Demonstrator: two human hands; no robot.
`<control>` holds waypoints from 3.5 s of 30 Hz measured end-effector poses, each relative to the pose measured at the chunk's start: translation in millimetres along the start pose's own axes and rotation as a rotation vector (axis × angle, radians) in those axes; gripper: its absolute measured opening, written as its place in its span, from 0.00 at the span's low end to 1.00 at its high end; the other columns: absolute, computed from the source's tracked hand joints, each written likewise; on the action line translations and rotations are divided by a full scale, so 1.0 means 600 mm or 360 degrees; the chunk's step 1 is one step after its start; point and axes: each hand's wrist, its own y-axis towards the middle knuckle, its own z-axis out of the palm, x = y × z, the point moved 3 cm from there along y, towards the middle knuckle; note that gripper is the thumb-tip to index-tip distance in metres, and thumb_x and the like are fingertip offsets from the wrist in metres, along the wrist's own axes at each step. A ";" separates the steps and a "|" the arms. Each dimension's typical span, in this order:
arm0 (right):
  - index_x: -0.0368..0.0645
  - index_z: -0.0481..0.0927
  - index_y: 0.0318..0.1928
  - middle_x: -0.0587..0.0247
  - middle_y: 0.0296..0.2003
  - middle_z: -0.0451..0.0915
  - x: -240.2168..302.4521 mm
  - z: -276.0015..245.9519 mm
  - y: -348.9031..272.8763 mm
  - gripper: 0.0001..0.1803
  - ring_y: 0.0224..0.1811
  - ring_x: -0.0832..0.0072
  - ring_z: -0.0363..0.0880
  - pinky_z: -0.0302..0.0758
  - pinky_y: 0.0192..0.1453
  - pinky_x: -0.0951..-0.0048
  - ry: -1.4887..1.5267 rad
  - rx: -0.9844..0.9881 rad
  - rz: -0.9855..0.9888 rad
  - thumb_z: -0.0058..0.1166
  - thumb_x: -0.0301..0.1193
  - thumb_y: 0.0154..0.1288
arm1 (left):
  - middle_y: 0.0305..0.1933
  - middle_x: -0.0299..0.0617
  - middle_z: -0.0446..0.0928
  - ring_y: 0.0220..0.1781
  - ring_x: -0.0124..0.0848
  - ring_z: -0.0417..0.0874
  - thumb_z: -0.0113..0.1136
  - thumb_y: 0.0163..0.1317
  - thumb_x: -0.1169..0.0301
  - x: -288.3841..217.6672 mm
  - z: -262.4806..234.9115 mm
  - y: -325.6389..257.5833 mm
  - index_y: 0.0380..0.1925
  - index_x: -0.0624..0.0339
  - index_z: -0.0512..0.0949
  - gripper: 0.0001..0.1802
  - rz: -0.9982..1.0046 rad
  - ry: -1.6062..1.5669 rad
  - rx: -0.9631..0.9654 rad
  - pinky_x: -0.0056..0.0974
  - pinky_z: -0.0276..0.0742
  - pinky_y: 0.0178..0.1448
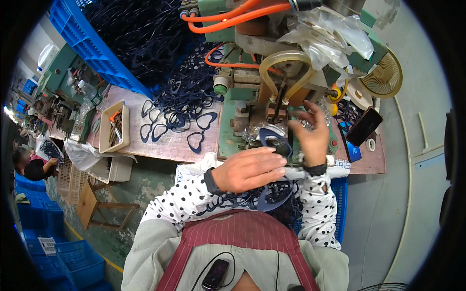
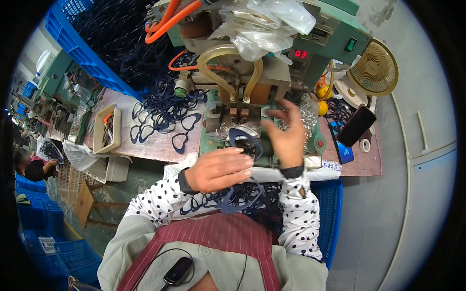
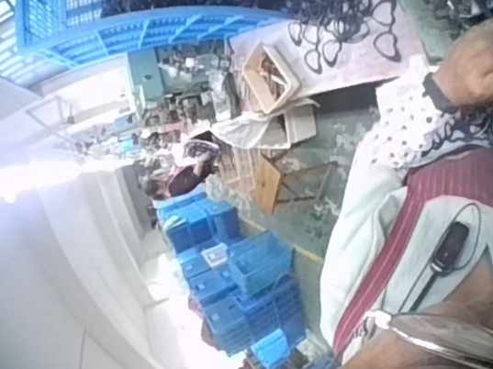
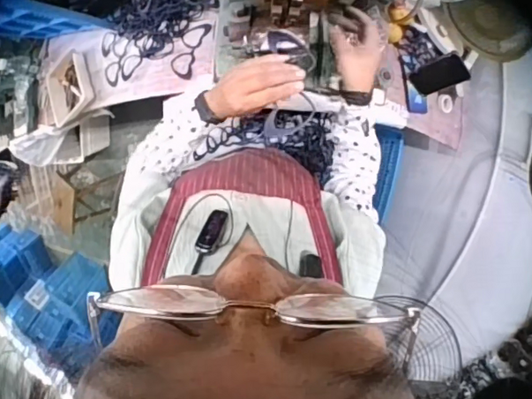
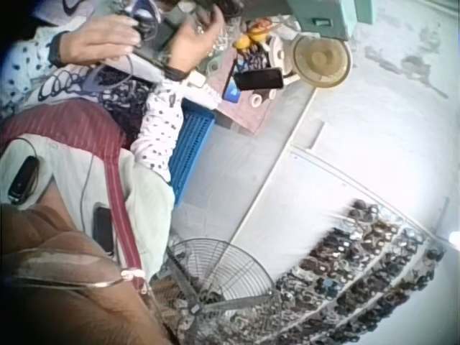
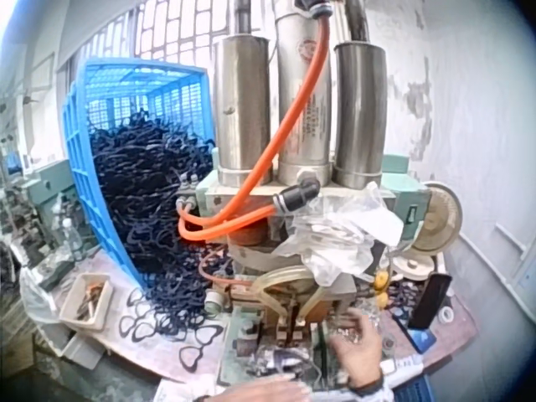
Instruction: The person repeatedly picks up dark rubber loops from a pile, places them into a press machine, and removes the processed parts. The finished pieces are set aside on the table while the person continues the cycle with new loops.
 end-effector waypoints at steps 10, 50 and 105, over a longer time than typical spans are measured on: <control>0.38 0.80 0.48 0.56 0.37 0.85 -0.184 -0.135 -0.033 0.15 0.43 0.67 0.83 0.77 0.48 0.70 -0.0626 -0.0301 0.0235 0.61 0.24 0.58 | 0.53 0.51 0.79 0.50 0.42 0.84 0.67 0.54 0.74 0.012 0.024 -0.007 0.50 0.66 0.79 0.21 -0.0075 -0.0109 -0.0095 0.49 0.79 0.61; 0.39 0.85 0.42 0.58 0.34 0.85 -0.171 -0.101 -0.037 0.09 0.36 0.73 0.83 0.76 0.42 0.73 -0.0647 -0.0282 0.0149 0.60 0.26 0.61 | 0.29 0.49 0.81 0.34 0.49 0.84 0.57 0.57 0.65 0.288 -0.135 -0.249 0.35 0.57 0.77 0.10 -0.1507 0.1068 0.0923 0.50 0.78 0.35; 0.38 0.85 0.35 0.57 0.29 0.85 -0.180 -0.105 -0.040 0.08 0.30 0.69 0.83 0.77 0.38 0.70 -0.0740 -0.0397 0.0190 0.63 0.30 0.60 | 0.38 0.38 0.80 0.34 0.38 0.77 0.54 0.67 0.51 0.091 -0.028 -0.067 0.37 0.53 0.79 0.17 -0.0100 0.0489 -0.0298 0.44 0.69 0.46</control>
